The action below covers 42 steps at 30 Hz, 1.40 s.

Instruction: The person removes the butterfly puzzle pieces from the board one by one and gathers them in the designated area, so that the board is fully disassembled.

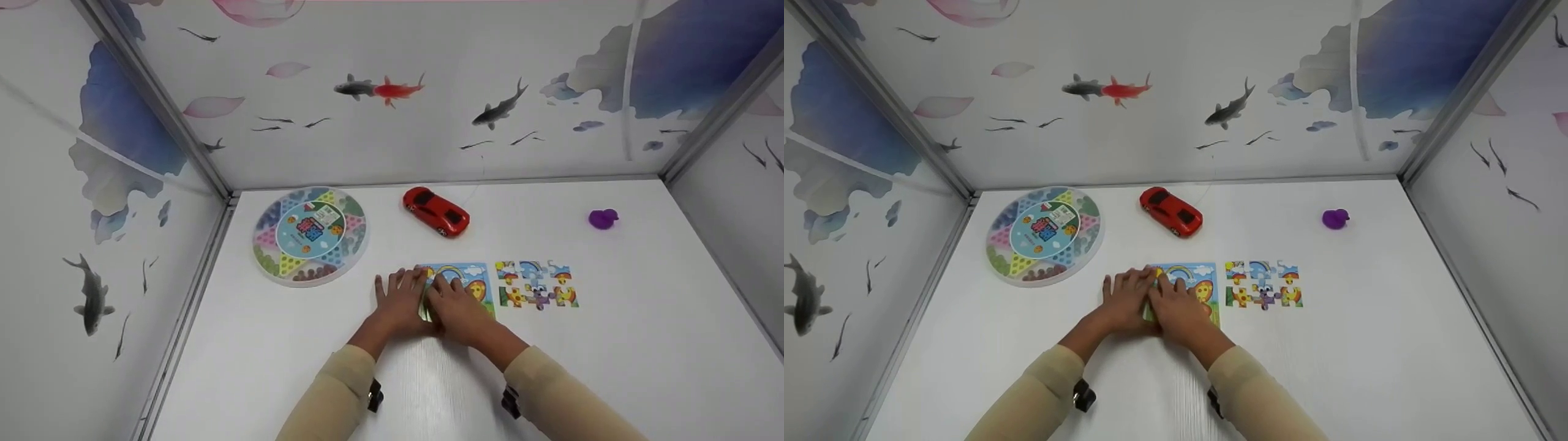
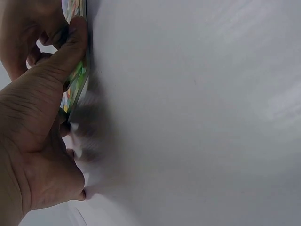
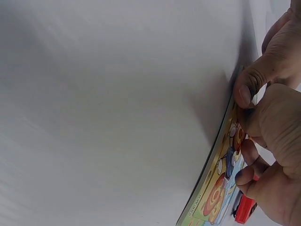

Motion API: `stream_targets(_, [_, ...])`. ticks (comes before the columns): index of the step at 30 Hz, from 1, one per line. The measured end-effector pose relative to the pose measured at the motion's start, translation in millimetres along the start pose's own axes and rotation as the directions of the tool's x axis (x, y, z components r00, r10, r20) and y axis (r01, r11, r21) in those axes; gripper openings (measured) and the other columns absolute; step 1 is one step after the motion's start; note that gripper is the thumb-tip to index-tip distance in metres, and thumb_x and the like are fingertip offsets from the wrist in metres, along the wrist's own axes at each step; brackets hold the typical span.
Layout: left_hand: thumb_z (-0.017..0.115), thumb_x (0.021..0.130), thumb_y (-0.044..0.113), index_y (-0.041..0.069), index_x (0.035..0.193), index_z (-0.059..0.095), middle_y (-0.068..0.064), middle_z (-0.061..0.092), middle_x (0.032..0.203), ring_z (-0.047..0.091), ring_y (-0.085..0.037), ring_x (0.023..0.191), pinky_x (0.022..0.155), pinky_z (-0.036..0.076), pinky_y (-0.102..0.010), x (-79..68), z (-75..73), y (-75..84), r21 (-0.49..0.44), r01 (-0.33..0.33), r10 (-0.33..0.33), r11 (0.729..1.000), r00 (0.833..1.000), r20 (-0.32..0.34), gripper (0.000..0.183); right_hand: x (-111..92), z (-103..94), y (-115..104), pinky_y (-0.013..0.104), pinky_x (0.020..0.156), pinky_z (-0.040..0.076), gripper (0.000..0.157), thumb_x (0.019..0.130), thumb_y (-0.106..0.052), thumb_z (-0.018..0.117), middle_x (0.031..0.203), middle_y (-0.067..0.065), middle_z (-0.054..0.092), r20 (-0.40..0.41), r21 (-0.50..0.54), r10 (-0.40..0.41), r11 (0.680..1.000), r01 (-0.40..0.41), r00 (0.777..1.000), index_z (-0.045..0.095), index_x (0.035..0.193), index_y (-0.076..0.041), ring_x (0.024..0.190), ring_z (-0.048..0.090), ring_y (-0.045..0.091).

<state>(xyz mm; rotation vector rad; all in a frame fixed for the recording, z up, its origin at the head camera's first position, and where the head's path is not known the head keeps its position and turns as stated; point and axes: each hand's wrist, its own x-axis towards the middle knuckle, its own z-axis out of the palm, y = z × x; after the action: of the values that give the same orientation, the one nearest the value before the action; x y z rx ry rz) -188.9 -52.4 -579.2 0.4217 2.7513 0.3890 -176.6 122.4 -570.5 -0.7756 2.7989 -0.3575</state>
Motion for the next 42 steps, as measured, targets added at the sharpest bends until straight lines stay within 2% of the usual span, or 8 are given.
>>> stream_targets(6, [0.083,0.084,0.073,0.019,0.177,0.027,-0.002,0.027,0.182,0.023,-0.036,0.168,0.134,0.013,-0.077,-0.8,0.3,1.4,-0.004,0.006,-0.006,1.0,1.0,-0.02,0.121,-3,1.8,-6,0.07,0.12,0.048,0.071,0.097,-0.024,0.088,0.163,0.022,0.048,-0.01,-0.038,0.022,0.999,-0.022,1.0,0.053,0.156,-0.006,0.149,0.049,0.049])
stream_targets(15, [0.086,0.084,0.067,0.019,0.177,0.027,-0.003,0.027,0.183,0.022,-0.039,0.168,0.133,0.011,-0.078,-2.8,-1.7,1.1,-0.014,0.002,-0.002,1.0,1.0,-0.023,0.12,-3,6.1,-10,0.06,0.107,0.062,0.066,0.097,-0.022,0.087,0.156,0.021,0.049,-0.04,-0.1,0.025,0.995,-0.029,0.999,0.053,0.152,-0.008,0.131,0.062,0.047])
stream_targets(21, [0.087,0.083,0.069,0.021,0.178,0.024,-0.003,0.025,0.184,0.021,-0.039,0.169,0.134,0.009,-0.078,-2.0,-2.6,0.4,-0.007,0.014,-0.014,1.0,1.0,-0.007,0.123,-4,5.4,-11,0.061,0.105,0.062,0.068,0.098,-0.021,0.086,0.16,0.022,0.047,-0.032,-0.085,0.025,0.996,-0.028,0.999,0.052,0.156,-0.011,0.135,0.061,0.051])
stream_targets(28, [0.087,0.081,0.072,0.021,0.177,0.027,-0.003,0.028,0.182,0.021,-0.039,0.169,0.133,0.01,-0.079,-2.8,-3.0,0.4,-0.019,0.008,-0.009,1.0,1.0,-0.021,0.125,-7,6.4,-6,0.055,0.089,0.068,0.063,0.097,-0.023,0.087,0.155,0.019,0.049,-0.064,-0.01,-0.007,1.0,0.006,0.998,0.056,0.151,-0.011,0.129,0.06,0.042])
stream_targets(35, [0.088,0.081,0.07,0.018,0.177,0.028,-0.004,0.027,0.182,0.02,-0.039,0.169,0.134,0.008,-0.078,1.1,0.3,-0.6,-0.032,0.008,-0.008,0.999,1.0,-0.014,0.124,-12,1.4,2,0.056,0.1,0.065,0.06,0.098,-0.025,0.087,0.154,0.019,0.05,-0.038,0.096,-0.058,0.994,0.061,0.998,0.059,0.15,-0.013,0.134,0.058,0.045])
stream_targets(37, [0.086,0.081,0.072,0.018,0.176,0.029,-0.004,0.028,0.182,0.022,-0.038,0.168,0.134,0.011,-0.077,-1.4,-1.7,1.6,-0.012,0.008,-0.008,1.0,1.0,-0.021,0.124,-13,-0.7,5,0.056,0.104,0.063,0.057,0.099,-0.025,0.086,0.153,0.017,0.051,-0.019,0.126,-0.075,0.989,0.077,0.997,0.062,0.149,-0.014,0.134,0.057,0.044])
stream_targets(42, [0.085,0.081,0.074,0.018,0.177,0.027,-0.003,0.026,0.183,0.02,-0.037,0.169,0.134,0.009,-0.077,-1.8,-1.8,3.3,-0.02,0.005,-0.006,1.0,1.0,-0.019,0.126,-14,-5.0,13,0.052,0.109,0.061,0.051,0.1,-0.025,0.085,0.149,0.011,0.053,0.014,0.157,-0.128,0.98,0.124,0.992,0.068,0.147,-0.018,0.135,0.057,0.036])
